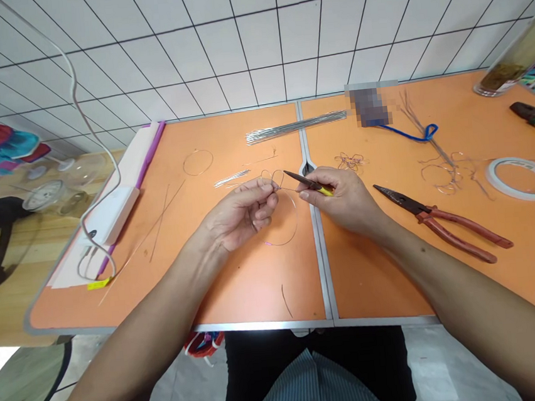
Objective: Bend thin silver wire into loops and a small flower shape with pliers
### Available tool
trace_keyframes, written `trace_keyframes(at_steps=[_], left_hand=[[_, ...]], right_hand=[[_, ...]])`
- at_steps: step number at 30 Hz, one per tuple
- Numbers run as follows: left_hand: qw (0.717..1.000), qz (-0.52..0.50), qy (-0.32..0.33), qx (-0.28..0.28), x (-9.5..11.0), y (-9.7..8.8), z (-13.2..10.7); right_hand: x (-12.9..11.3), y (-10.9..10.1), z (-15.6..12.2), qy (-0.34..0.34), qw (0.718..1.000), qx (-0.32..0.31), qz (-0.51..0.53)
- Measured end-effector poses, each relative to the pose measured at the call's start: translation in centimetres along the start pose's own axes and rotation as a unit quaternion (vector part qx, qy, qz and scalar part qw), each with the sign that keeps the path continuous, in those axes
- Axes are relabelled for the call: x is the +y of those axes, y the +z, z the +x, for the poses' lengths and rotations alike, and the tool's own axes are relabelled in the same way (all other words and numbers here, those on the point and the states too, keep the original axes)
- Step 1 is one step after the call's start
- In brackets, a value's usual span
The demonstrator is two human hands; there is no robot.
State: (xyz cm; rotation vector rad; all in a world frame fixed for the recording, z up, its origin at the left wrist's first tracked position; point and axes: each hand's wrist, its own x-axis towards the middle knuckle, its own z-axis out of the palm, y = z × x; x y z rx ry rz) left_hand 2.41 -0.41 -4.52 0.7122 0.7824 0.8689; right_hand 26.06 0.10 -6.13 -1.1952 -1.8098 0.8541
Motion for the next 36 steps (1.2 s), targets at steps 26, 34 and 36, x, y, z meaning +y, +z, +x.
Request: trace_keyframes(at_steps=[26, 34, 36], left_hand=[[1.0, 0.027, 0.0, -0.004, -0.1, 0.0, 0.0], [0.999, 0.01, 0.027, 0.014, -0.4, 0.0, 0.3], [0.999, 0.013, 0.032, 0.027, -0.4, 0.1, 0.3]], right_hand=[[0.3, 0.0, 0.0, 0.008, 1.0, -0.016, -0.007], [-0.4, 0.2, -0.2, 0.039, 0.998, -0.046, 0.025], [-0.6, 0.3, -0.3, 0.053, 0.996, -0.057, 0.042]])
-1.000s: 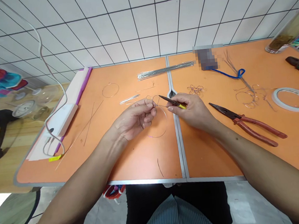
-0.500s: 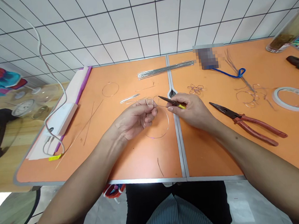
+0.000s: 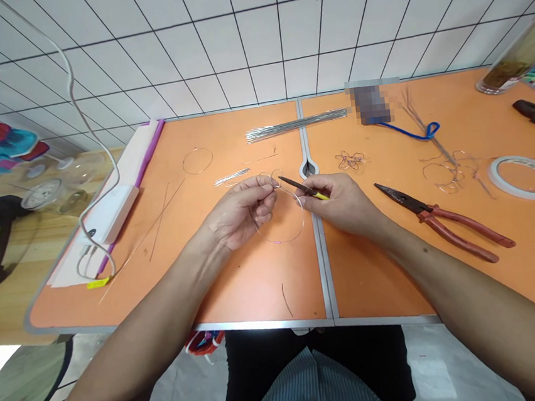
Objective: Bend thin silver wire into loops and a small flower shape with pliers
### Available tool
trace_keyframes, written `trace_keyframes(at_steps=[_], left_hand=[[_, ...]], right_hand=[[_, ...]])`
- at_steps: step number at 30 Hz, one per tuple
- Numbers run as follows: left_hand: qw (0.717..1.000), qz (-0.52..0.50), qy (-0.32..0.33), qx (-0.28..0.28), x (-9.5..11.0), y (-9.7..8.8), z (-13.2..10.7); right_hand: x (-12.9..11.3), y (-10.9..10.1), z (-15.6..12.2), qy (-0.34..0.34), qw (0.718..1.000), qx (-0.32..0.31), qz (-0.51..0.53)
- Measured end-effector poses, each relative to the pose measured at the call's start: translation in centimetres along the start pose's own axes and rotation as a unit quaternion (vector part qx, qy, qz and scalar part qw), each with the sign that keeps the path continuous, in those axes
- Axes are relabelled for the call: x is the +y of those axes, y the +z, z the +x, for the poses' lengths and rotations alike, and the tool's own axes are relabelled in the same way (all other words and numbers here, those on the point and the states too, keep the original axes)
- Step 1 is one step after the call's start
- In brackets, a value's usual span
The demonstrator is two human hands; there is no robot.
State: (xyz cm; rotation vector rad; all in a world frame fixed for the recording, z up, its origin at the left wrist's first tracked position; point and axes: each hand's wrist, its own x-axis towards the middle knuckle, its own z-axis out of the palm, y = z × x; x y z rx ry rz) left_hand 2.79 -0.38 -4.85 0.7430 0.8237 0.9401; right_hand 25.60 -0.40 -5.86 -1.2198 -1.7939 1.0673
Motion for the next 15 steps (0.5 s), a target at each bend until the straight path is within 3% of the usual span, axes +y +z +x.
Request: trace_keyframes(at_steps=[7, 15], left_hand=[[0.999, 0.014, 0.005, 0.042, 0.17, 0.67, -0.31], [0.999, 0.007, 0.009, 0.045, -0.24, 0.85, -0.19]], right_hand=[[0.13, 0.27, -0.19, 0.044, 0.998, -0.012, 0.034], [0.52, 0.41, -0.24, 0.086, 0.993, -0.015, 0.075]])
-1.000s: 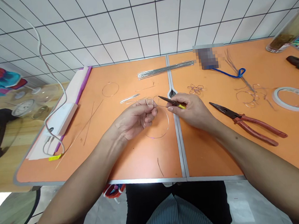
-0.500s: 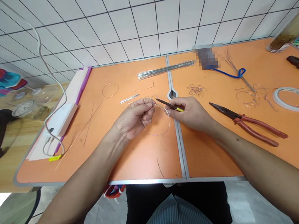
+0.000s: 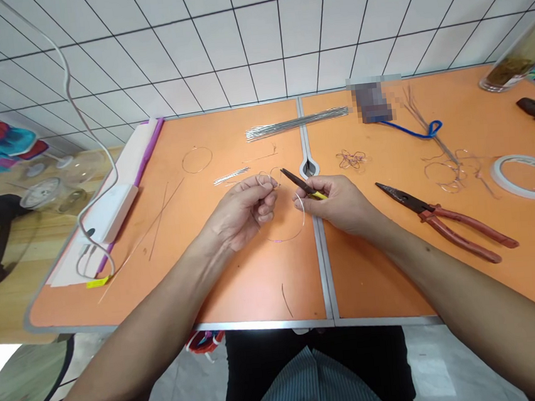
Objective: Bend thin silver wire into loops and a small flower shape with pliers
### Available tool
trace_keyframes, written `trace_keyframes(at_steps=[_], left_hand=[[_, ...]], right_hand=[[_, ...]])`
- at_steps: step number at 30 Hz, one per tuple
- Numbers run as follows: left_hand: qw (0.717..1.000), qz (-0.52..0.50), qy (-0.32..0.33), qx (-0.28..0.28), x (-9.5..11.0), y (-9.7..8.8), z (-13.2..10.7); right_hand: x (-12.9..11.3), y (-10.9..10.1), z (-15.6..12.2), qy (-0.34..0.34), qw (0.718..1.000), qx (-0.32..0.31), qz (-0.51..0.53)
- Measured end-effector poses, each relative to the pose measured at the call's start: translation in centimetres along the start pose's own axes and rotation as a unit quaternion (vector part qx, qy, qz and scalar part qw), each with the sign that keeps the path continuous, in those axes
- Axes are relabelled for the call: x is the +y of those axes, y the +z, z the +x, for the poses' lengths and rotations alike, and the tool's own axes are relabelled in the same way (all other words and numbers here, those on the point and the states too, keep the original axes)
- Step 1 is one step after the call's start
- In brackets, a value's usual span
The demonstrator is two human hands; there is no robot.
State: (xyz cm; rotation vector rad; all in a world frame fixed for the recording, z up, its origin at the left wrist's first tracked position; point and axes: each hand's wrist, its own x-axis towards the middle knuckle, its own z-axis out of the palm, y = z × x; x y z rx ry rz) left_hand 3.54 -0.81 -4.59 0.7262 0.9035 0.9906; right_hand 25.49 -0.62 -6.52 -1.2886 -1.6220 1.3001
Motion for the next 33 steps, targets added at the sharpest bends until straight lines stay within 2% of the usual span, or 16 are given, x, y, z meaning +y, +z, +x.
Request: trace_keyframes(at_steps=[10, 17, 22, 24, 26, 28, 31, 33], left_hand=[[1.0, -0.012, -0.003, -0.023, -0.12, -0.12, -0.04], [0.999, 0.004, 0.015, -0.039, -0.21, -0.43, 0.08], [0.997, 0.025, -0.016, -0.075, -0.07, -0.38, 0.03], [0.996, 0.041, -0.028, -0.073, 0.08, -0.46, 0.04], [0.994, 0.084, -0.039, -0.064, 0.26, -0.61, 0.0], [0.983, 0.172, -0.038, -0.052, 0.41, -0.76, -0.15], [0.945, 0.325, -0.004, -0.034, 0.42, -0.84, -0.54], [0.923, 0.384, 0.018, -0.028, 0.25, -0.85, -0.7]], right_hand=[[-0.21, 0.09, -0.09, 0.009, 1.0, -0.006, 0.016], [-0.23, 0.17, -0.15, 0.027, 0.999, 0.037, 0.018], [-0.13, 0.03, -0.14, 0.024, 0.998, 0.057, -0.005], [0.02, -0.12, -0.03, 0.031, 0.997, 0.071, -0.003], [0.2, -0.31, 0.13, 0.038, 0.995, 0.084, 0.034], [0.31, -0.53, 0.28, 0.043, 0.99, 0.084, 0.107], [0.08, -0.72, 0.35, 0.058, 0.975, 0.064, 0.203], [-0.27, -0.69, 0.24, 0.077, 0.968, 0.044, 0.237]])
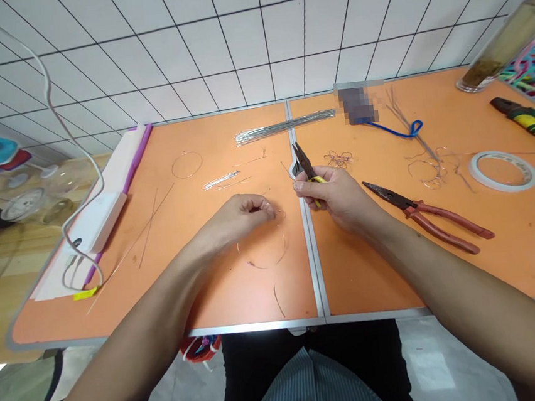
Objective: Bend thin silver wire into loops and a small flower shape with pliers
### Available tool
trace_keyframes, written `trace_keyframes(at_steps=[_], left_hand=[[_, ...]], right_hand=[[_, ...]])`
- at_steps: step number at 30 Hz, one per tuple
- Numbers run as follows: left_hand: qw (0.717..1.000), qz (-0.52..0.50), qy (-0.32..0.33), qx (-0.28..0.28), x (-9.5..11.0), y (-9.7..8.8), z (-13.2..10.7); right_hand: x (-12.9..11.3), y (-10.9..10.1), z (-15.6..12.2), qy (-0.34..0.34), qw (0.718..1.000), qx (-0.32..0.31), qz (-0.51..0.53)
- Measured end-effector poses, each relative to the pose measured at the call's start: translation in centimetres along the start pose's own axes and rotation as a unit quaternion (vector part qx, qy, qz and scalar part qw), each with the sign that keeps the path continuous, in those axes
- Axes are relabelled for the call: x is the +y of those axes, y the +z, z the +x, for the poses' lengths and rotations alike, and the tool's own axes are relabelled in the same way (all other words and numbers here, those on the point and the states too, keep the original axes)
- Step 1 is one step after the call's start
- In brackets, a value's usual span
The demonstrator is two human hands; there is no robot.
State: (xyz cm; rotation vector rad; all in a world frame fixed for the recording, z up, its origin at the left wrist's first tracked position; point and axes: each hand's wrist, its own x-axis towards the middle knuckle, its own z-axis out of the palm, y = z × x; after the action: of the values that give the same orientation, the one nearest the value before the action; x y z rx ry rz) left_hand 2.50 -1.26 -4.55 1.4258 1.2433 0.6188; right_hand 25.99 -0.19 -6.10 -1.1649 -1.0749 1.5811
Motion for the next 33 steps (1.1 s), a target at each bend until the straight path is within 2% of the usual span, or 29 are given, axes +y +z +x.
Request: trace_keyframes(at_steps=[3, 6, 9, 12, 16, 19, 22, 25, 27, 29, 31, 33], left_hand=[[0.999, 0.044, 0.026, 0.016, -0.3, 0.1, 0.1], [0.992, 0.074, 0.072, 0.076, -0.4, 0.2, 0.4], [0.985, -0.004, 0.117, 0.126, -0.2, 0.3, 0.4], [0.976, -0.15, 0.114, 0.108, 0.0, 0.7, 0.3], [0.956, -0.265, 0.1, 0.072, -0.1, 1.3, 0.4], [0.943, -0.311, 0.099, 0.06, -0.1, 1.6, 0.4], [0.939, -0.32, 0.102, 0.071, 0.1, 1.8, 0.3], [0.938, -0.322, 0.103, 0.08, 0.4, 1.7, 0.2], [0.936, -0.327, 0.105, 0.077, 0.6, 1.6, 0.1], [0.936, -0.33, 0.103, 0.071, 0.7, 1.4, 0.0], [0.936, -0.333, 0.093, 0.064, 0.8, 1.3, -0.1], [0.938, -0.334, 0.08, 0.053, 1.0, 1.2, -0.2]], right_hand=[[-0.2, 0.3, -0.3, 0.032, 0.998, -0.035, 0.031], [0.1, 0.5, -0.6, 0.056, 0.995, -0.069, 0.053], [0.4, 0.7, -0.8, 0.055, 0.993, -0.088, 0.052], [0.5, 1.3, -1.2, 0.031, 0.996, -0.087, 0.019], [0.8, 2.2, -1.5, 0.014, 0.997, -0.078, -0.019], [1.2, 2.3, -1.6, 0.006, 0.997, -0.074, -0.019], [1.3, 2.4, -1.6, 0.001, 0.997, -0.076, -0.034], [1.0, 2.4, -1.9, -0.035, 0.99, -0.075, -0.111], [0.5, 2.3, -2.0, -0.094, 0.97, -0.052, -0.216], [0.2, 2.0, -1.9, -0.173, 0.928, -0.008, -0.329], [0.1, 1.4, -1.6, -0.263, 0.865, 0.037, -0.425], [0.2, 0.8, -1.1, -0.344, 0.79, 0.069, -0.502]])
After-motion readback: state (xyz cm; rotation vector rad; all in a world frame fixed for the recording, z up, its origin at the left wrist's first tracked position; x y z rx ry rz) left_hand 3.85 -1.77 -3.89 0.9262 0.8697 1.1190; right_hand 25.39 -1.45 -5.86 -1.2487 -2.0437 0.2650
